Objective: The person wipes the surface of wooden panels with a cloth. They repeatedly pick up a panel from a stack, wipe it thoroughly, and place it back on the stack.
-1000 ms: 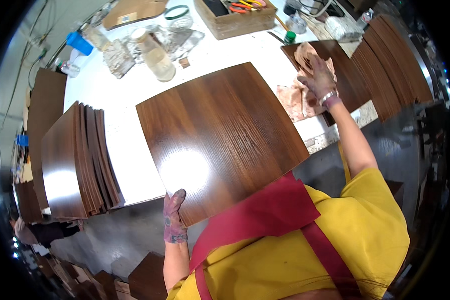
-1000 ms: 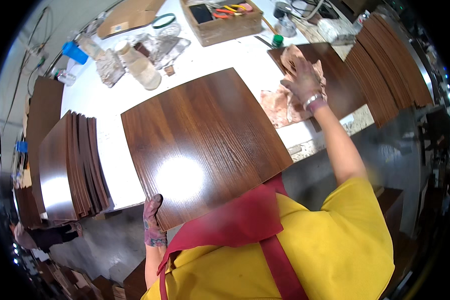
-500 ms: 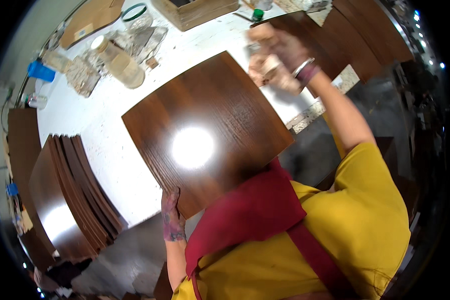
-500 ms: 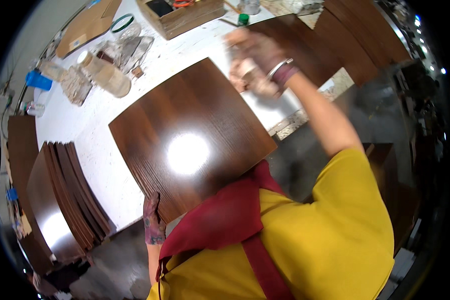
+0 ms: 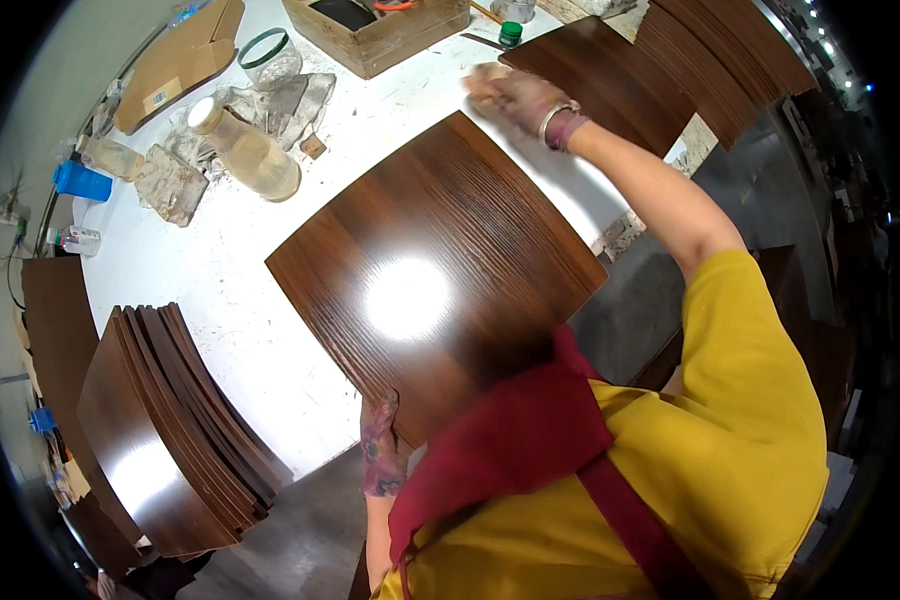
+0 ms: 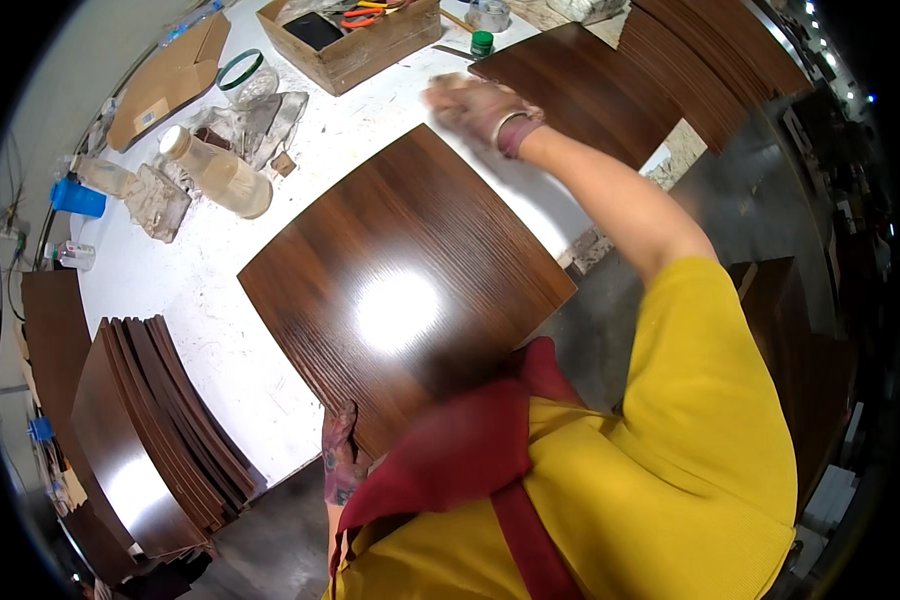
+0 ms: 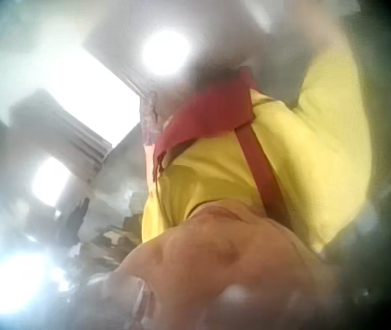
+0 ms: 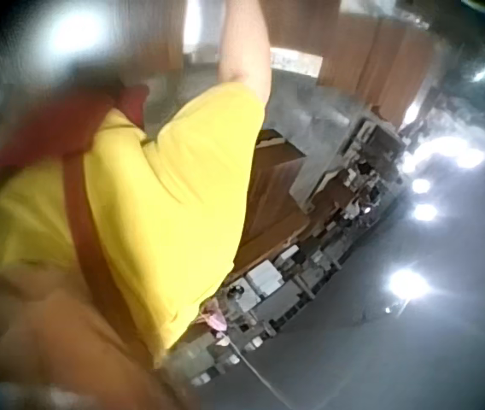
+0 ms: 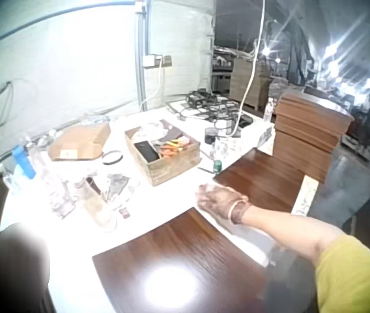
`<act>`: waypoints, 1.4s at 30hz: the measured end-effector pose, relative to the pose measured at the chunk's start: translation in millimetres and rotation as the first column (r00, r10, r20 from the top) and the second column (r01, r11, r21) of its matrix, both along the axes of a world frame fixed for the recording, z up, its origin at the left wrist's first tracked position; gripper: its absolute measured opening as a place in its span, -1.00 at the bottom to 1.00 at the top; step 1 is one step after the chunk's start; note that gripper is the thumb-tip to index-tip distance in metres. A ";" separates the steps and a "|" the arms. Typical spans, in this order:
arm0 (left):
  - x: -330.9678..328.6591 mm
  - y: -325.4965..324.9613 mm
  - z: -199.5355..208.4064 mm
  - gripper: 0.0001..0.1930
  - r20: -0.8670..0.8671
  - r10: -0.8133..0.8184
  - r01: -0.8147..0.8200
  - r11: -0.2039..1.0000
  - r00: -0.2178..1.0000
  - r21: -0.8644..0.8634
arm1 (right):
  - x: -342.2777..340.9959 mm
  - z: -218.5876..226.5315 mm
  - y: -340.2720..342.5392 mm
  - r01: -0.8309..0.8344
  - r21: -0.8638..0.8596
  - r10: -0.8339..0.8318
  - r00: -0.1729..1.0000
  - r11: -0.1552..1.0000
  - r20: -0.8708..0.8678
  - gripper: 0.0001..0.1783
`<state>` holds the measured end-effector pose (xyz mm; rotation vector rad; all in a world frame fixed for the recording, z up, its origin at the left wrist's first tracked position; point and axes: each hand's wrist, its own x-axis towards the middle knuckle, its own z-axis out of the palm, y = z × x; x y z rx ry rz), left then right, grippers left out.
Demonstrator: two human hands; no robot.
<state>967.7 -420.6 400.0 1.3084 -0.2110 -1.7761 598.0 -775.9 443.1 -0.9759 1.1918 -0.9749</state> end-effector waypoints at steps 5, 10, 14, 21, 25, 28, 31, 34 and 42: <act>13.8 -6.9 -11.7 -0.47 0.665 -0.179 0.557 0.720 0.725 -0.414 | 123.8 -65.5 30.8 -0.354 -0.763 -0.041 0.895 0.541 -0.444 -0.72; 12.8 12.6 -13.0 -0.55 0.752 -0.115 0.566 0.733 0.649 -0.377 | 91.1 1.2 7.4 -0.151 -0.089 0.065 0.789 0.985 -0.611 -0.78; 10.5 9.7 -6.7 -0.49 0.874 -0.167 0.677 0.703 0.457 -0.220 | 150.0 -15.3 66.9 -0.620 -0.297 0.163 0.575 0.726 -0.802 -0.73; 13.4 3.3 -9.6 -0.53 0.872 -0.121 0.668 0.695 0.474 -0.266 | 232.5 -42.5 84.5 -0.762 -0.406 0.034 0.488 0.504 -0.872 -0.77; 8.1 0.9 -3.1 -0.51 0.887 0.001 0.652 0.678 0.462 -0.340 | 209.5 -45.4 70.1 -0.748 -0.497 -0.323 0.385 0.441 -0.865 -0.83; -3.0 0.3 -1.7 -0.54 0.854 0.143 0.513 0.746 0.499 -0.425 | 228.8 -44.5 193.2 -0.790 -0.515 0.073 0.566 0.332 -0.821 -0.87; 0.4 -7.1 -6.2 -0.38 0.146 -0.032 0.099 0.874 0.989 -0.476 | 210.8 7.9 232.6 -0.865 -0.345 0.180 0.429 0.364 -0.885 -0.87; 4.6 -10.2 -8.6 -0.12 -0.254 -0.125 0.035 0.943 0.959 -0.330 | 118.7 -31.3 168.8 -0.800 -0.386 0.020 0.444 0.460 -0.896 -0.75; -10.7 -16.7 -0.9 -0.32 -0.155 0.239 -0.237 0.971 0.959 0.028 | 177.6 0.8 269.4 -0.971 -0.013 0.580 0.153 0.238 -0.800 -0.75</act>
